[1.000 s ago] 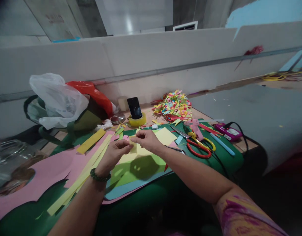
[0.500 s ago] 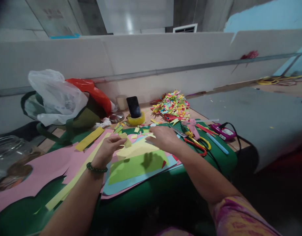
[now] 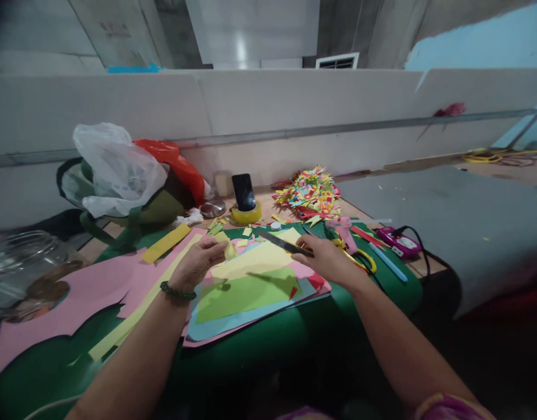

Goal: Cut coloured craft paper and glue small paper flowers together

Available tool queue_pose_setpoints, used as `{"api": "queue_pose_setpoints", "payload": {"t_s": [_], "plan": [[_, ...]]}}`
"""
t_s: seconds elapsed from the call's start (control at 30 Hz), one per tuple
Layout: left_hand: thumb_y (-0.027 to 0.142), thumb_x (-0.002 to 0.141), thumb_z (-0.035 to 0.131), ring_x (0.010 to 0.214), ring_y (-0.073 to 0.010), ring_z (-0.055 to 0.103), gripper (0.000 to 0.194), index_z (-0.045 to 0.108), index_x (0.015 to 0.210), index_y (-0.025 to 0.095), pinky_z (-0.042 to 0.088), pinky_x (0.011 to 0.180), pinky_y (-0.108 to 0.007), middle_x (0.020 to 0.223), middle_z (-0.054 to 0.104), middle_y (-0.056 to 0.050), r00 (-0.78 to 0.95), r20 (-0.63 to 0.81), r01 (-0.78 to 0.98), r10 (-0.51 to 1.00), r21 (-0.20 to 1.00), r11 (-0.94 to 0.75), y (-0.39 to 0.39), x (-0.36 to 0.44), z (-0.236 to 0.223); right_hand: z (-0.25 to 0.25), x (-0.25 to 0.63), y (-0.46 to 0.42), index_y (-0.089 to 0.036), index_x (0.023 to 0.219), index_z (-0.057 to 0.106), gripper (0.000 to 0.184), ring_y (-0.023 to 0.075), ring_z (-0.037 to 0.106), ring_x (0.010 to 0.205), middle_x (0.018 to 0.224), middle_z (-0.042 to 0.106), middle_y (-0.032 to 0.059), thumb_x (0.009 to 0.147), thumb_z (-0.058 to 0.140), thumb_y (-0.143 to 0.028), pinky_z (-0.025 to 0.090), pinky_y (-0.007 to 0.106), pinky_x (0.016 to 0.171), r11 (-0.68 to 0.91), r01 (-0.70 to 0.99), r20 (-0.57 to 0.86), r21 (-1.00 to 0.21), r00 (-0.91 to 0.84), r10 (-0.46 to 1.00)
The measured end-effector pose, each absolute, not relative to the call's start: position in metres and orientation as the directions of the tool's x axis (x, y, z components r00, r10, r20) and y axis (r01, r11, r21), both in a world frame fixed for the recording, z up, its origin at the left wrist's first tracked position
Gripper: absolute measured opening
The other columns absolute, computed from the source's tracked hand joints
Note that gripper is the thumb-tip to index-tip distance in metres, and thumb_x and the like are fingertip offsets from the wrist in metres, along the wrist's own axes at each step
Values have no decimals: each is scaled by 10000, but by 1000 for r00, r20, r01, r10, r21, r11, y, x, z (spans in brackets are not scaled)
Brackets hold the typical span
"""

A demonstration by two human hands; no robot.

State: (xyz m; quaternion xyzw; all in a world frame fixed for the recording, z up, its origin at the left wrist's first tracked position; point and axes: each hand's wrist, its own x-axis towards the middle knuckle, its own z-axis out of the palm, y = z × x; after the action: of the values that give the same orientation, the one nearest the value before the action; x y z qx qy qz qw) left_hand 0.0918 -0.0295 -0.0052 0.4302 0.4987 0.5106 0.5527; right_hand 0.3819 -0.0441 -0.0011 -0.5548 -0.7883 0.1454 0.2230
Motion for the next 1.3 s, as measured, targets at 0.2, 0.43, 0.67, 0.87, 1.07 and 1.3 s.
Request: {"api": "queue_pose_setpoints", "payload": {"t_s": [0.2, 0.43, 0.67, 0.87, 1.07, 1.3], "plan": [[419, 415, 877, 613, -111, 585, 428, 644, 641, 139, 485, 665, -266, 627, 619, 7, 18, -127, -117, 992, 985, 128, -28, 90, -8, 13, 378, -63, -229, 989, 659, 231, 166, 636, 700, 817, 712, 6, 844, 576, -389, 453, 251, 624, 477, 709, 281, -519, -386, 879], [439, 436, 862, 624, -124, 589, 403, 636, 592, 143, 492, 670, -276, 619, 631, -4, 66, -100, -67, 993, 992, 105, -32, 96, -7, 18, 362, -64, -233, 995, 675, 209, 181, 669, 776, 902, 732, 10, 834, 605, -347, 469, 262, 677, 494, 722, 276, -483, -410, 869], [444, 398, 863, 598, -120, 581, 420, 603, 545, 149, 482, 655, -270, 590, 619, 5, 78, -141, -55, 987, 988, 145, -38, 102, 1, 19, 347, -58, -241, 1010, 694, 215, 199, 674, 911, 996, 735, 17, 809, 646, -299, 484, 284, 799, 528, 707, 259, -471, -461, 849], [444, 413, 861, 603, -115, 570, 421, 612, 564, 140, 479, 664, -271, 591, 604, 7, 53, -112, -67, 992, 991, 116, -39, 100, 4, 7, 351, -59, -233, 1001, 708, 226, 205, 678, 892, 980, 741, 26, 810, 633, -327, 502, 288, 806, 530, 638, 255, -559, -476, 842], [466, 455, 828, 647, -124, 590, 430, 618, 665, 154, 464, 635, -244, 667, 631, -2, -54, -66, -78, 996, 995, 62, -32, 77, 9, 0, 366, -56, -221, 984, 691, 241, 212, 669, 888, 969, 733, 30, 818, 593, -365, 496, 299, 788, 417, 704, 178, -574, -390, 904], [373, 613, 651, 550, -128, 509, 209, 585, 655, 179, 396, 548, -241, 551, 506, 43, -156, 72, 505, 985, 863, 17, -15, 57, -8, -8, 377, -32, -201, 1061, 691, 294, 249, 669, 921, 993, 727, 81, 841, 561, -346, 487, 305, 744, 306, 884, -56, -354, -347, 936]]}}
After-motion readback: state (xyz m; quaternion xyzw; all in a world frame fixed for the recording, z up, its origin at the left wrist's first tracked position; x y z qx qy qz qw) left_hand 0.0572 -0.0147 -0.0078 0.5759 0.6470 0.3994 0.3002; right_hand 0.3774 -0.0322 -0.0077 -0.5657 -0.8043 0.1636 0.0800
